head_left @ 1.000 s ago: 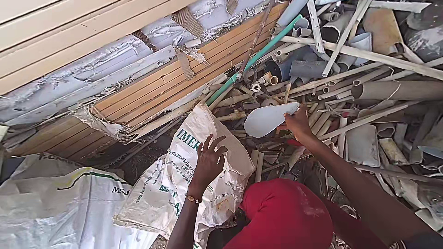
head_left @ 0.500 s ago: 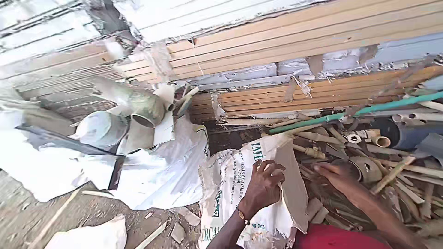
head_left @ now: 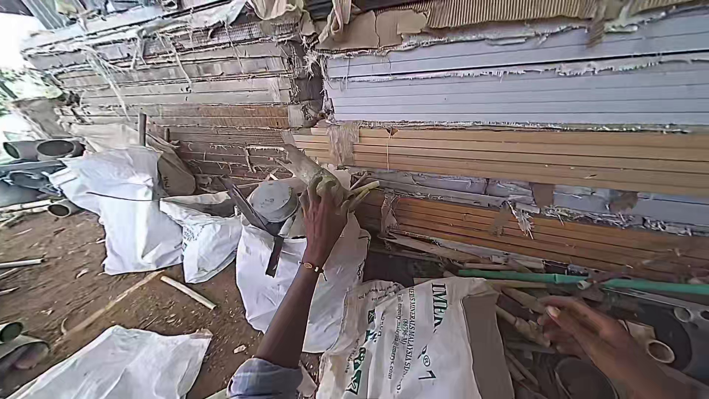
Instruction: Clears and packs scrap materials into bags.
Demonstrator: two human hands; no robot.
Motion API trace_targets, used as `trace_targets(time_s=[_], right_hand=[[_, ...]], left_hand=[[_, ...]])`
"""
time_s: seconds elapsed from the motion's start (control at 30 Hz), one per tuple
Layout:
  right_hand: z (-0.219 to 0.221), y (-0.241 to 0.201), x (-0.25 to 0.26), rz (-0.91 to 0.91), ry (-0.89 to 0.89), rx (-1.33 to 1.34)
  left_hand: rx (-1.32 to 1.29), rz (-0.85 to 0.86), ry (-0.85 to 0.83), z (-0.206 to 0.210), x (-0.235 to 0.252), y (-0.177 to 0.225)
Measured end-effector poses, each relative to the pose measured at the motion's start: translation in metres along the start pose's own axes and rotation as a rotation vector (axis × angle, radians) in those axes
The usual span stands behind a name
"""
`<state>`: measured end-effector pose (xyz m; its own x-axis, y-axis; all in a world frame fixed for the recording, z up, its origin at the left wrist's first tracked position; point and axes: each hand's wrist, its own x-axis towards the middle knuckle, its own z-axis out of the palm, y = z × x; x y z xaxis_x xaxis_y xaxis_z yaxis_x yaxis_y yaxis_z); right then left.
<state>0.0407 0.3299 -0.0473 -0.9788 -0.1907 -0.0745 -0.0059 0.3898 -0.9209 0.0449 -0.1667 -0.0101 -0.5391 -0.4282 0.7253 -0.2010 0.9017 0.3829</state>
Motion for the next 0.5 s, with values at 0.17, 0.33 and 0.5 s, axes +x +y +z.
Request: trace_targets(time_s=[0.17, 0.33, 0.5], right_hand=[[0.017, 0.012, 0.000, -0.082, 0.200, 0.043], [0.022, 0.017, 0.001, -0.070, 0.299, 0.094], [0.025, 0.026, 0.007, -0.061, 0.282, 0.069]], left_hand=[[0.007, -0.282, 0.125, 0.000, 0.012, 0.000], [0.026, -0.360, 0.062, 0.009, 0.000, -0.003], [0.032, -0.271, 0.046, 0.021, -0.002, -0.006]])
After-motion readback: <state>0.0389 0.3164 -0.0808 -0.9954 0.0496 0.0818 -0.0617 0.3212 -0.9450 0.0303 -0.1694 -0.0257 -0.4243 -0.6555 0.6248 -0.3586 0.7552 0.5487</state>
